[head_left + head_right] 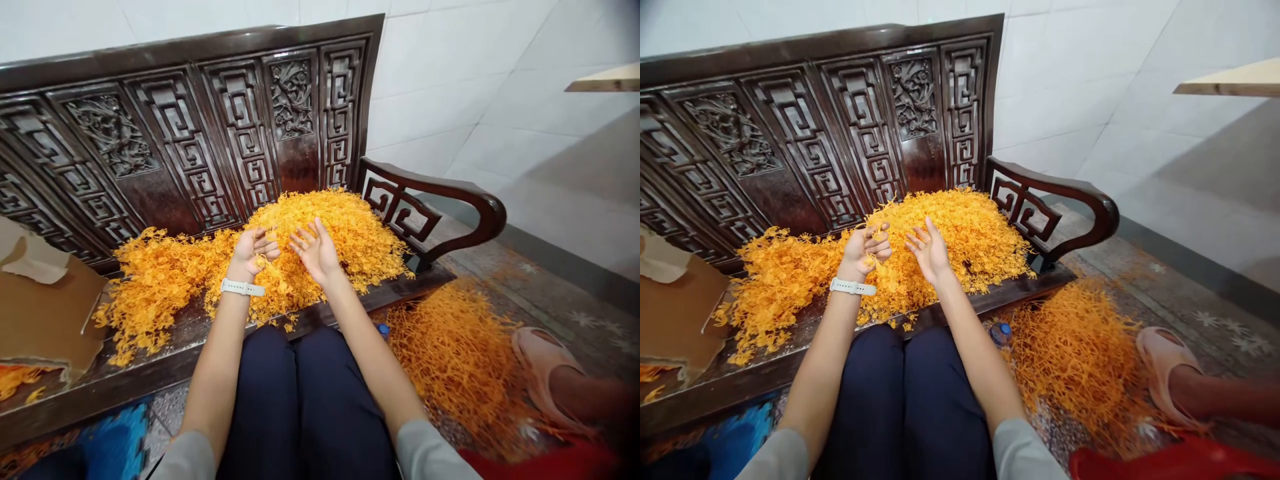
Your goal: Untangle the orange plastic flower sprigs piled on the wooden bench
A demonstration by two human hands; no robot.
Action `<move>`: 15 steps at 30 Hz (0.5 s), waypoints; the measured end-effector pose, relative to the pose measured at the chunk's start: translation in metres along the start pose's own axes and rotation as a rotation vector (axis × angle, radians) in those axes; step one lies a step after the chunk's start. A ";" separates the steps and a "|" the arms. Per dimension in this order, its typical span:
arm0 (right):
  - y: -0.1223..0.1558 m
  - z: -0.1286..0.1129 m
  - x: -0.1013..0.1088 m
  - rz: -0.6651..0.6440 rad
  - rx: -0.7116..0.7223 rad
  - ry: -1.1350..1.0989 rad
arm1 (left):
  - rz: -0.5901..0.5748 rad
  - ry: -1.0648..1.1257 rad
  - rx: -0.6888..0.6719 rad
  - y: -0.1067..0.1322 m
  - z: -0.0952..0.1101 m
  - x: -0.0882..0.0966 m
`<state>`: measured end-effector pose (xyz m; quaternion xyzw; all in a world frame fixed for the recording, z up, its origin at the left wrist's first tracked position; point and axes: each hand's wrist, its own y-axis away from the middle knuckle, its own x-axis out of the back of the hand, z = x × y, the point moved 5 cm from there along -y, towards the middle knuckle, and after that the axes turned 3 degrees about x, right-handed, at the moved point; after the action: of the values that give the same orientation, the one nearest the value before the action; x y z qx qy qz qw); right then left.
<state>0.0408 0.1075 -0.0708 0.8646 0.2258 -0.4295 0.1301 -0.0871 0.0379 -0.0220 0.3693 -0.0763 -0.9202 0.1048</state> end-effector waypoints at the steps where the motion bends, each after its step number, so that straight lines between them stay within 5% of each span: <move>1: -0.001 0.002 -0.003 -0.017 -0.042 -0.043 | 0.002 -0.084 0.022 -0.001 -0.003 0.000; 10: -0.006 0.011 0.008 0.048 -0.328 -0.226 | -0.352 -0.964 0.081 -0.001 -0.032 -0.013; 15: -0.009 0.000 0.019 0.011 -0.115 -0.178 | -0.159 -1.032 -0.084 -0.006 -0.023 -0.012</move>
<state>0.0460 0.1210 -0.0866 0.8152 0.2331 -0.4904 0.2015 -0.0634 0.0450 -0.0317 -0.1323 -0.0530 -0.9898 -0.0018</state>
